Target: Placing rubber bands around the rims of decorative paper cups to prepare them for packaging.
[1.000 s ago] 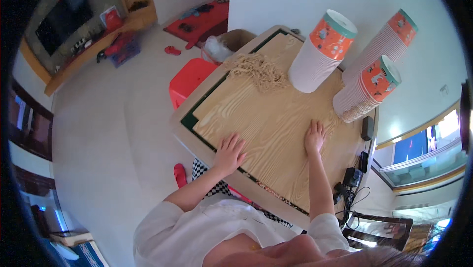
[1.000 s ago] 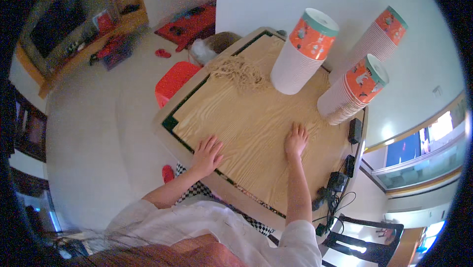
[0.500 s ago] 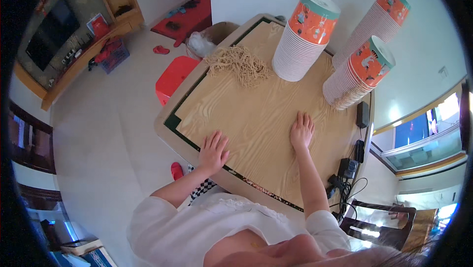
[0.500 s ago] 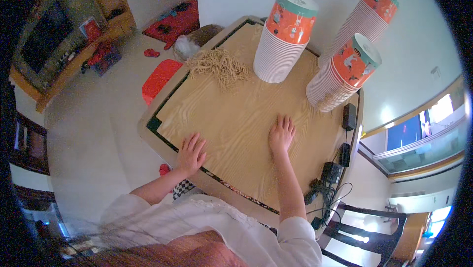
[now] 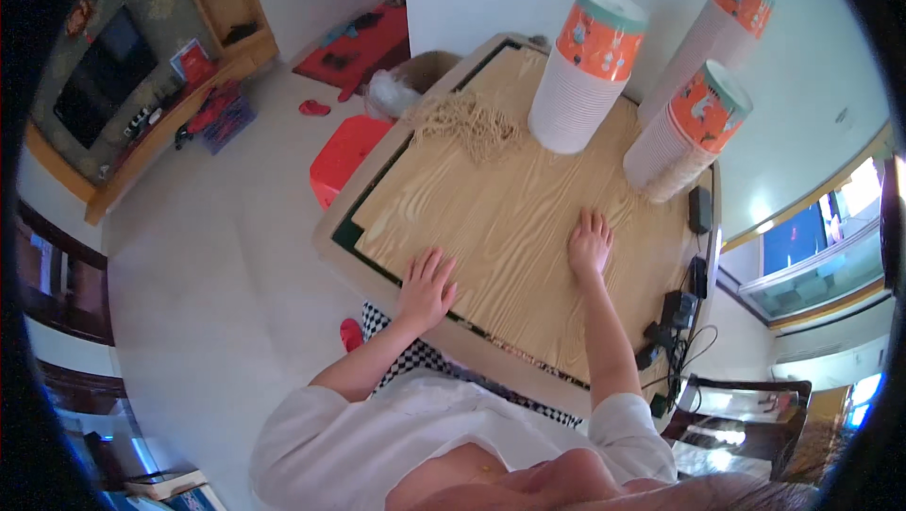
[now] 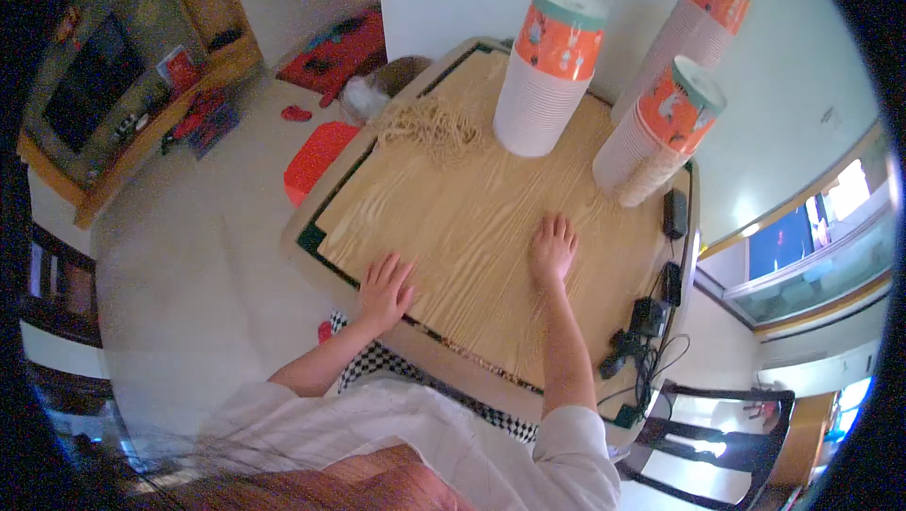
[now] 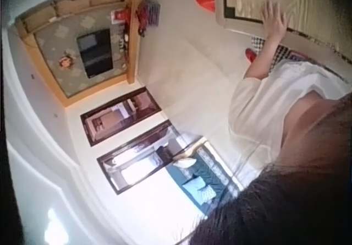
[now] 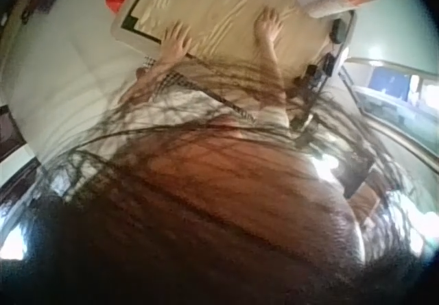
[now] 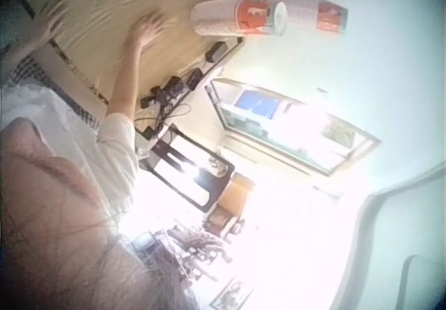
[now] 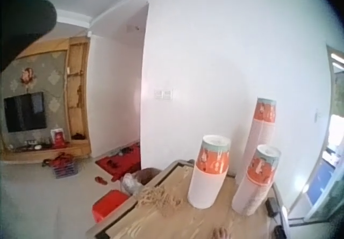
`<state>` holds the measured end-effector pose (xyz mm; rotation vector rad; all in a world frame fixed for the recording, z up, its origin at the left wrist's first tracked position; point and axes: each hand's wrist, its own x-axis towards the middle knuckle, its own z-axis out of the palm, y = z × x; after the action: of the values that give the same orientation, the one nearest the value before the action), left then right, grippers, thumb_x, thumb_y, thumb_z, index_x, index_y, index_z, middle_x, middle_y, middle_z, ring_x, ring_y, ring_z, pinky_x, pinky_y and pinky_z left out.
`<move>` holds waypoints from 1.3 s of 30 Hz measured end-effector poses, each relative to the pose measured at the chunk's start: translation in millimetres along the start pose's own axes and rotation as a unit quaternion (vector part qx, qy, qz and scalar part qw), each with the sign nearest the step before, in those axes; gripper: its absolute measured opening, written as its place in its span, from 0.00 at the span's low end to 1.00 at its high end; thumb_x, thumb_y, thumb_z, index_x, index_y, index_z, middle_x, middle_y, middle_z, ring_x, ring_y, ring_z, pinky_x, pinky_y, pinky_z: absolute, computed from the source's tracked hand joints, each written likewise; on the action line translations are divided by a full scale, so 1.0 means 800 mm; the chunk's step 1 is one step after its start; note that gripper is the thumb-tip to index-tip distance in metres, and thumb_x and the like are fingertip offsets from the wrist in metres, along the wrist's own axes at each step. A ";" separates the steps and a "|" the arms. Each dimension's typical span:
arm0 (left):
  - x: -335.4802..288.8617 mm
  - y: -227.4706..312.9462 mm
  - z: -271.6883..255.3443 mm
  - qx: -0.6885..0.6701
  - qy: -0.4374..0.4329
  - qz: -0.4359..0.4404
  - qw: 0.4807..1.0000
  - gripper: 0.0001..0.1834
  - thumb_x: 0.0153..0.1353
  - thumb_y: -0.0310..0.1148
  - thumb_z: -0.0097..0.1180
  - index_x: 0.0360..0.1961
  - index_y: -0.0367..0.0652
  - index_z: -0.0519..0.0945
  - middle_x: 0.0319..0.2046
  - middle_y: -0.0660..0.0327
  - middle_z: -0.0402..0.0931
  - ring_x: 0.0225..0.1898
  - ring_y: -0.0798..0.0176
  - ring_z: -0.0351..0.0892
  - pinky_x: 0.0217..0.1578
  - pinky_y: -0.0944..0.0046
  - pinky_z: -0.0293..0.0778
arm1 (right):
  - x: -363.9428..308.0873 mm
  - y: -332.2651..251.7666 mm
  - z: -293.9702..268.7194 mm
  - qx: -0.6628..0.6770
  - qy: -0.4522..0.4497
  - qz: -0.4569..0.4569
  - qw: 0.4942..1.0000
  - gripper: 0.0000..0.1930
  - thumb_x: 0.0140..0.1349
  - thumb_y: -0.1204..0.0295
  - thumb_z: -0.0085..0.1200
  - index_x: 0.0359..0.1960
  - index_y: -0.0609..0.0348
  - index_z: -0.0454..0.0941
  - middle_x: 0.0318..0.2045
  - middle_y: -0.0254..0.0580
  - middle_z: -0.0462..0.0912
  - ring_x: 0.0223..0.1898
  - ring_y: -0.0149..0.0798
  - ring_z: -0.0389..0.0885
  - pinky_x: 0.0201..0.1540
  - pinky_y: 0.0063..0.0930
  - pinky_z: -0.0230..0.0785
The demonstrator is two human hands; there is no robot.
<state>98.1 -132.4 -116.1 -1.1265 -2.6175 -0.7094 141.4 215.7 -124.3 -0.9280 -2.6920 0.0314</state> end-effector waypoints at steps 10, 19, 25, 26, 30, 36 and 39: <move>-0.001 -0.007 0.002 0.004 -0.005 -0.005 1.000 0.23 0.54 0.39 0.53 0.51 0.45 0.71 0.58 0.51 0.61 0.62 0.49 0.56 0.60 0.42 0.50 | -0.009 -0.002 0.006 0.020 0.012 -0.003 1.000 0.23 0.63 0.62 0.38 0.60 0.49 0.63 0.62 0.44 0.61 0.65 0.46 0.53 0.66 0.48 0.42; 0.017 -0.005 0.002 -0.004 0.002 0.002 1.000 0.24 0.53 0.37 0.54 0.52 0.44 0.70 0.57 0.50 0.62 0.61 0.49 0.58 0.58 0.42 0.53 | 0.194 0.034 -0.123 0.134 0.154 -0.092 0.975 0.26 0.52 0.70 0.55 0.53 0.61 0.62 0.49 0.56 0.68 0.50 0.58 0.67 0.50 0.47 0.62; 0.007 -0.006 -0.005 0.000 0.023 -0.004 1.000 0.23 0.52 0.36 0.54 0.51 0.44 0.70 0.56 0.50 0.63 0.60 0.49 0.59 0.57 0.42 0.54 | 0.322 -0.070 -0.327 0.080 0.327 -0.265 0.904 0.17 0.56 0.67 0.53 0.48 0.54 0.70 0.43 0.48 0.73 0.47 0.52 0.71 0.48 0.44 0.65; 0.008 -0.006 -0.005 0.001 0.022 0.004 1.000 0.23 0.52 0.36 0.55 0.51 0.43 0.70 0.55 0.50 0.64 0.60 0.49 0.60 0.57 0.42 0.55 | 0.334 -0.076 -0.332 0.065 0.340 -0.300 0.889 0.16 0.56 0.67 0.53 0.47 0.52 0.71 0.42 0.45 0.74 0.46 0.51 0.71 0.49 0.44 0.64; 0.006 -0.006 0.002 -0.021 0.016 -0.019 0.999 0.23 0.52 0.36 0.55 0.50 0.43 0.71 0.55 0.51 0.64 0.60 0.50 0.60 0.58 0.42 0.54 | 0.359 -0.094 -0.328 0.035 0.204 -0.244 0.947 0.13 0.55 0.67 0.54 0.42 0.51 0.72 0.40 0.43 0.75 0.45 0.48 0.73 0.48 0.43 0.66; 0.005 -0.010 0.009 -0.023 0.013 -0.019 0.999 0.22 0.54 0.37 0.54 0.50 0.43 0.71 0.56 0.51 0.64 0.60 0.50 0.59 0.58 0.42 0.54 | 0.386 -0.087 -0.343 0.099 0.093 -0.302 0.943 0.08 0.52 0.71 0.56 0.33 0.56 0.72 0.37 0.47 0.75 0.40 0.50 0.75 0.40 0.42 0.69; 0.006 -0.011 0.006 -0.025 0.012 -0.023 0.999 0.22 0.54 0.37 0.54 0.50 0.43 0.71 0.56 0.51 0.64 0.60 0.50 0.59 0.58 0.42 0.54 | 0.380 -0.090 -0.349 0.118 0.099 -0.332 0.931 0.08 0.52 0.72 0.56 0.34 0.57 0.72 0.35 0.48 0.75 0.38 0.52 0.75 0.39 0.42 0.69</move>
<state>88.7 -132.2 -121.6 -1.0683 -2.6265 -0.7971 -50.9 322.6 232.2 0.0727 -2.5915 0.1075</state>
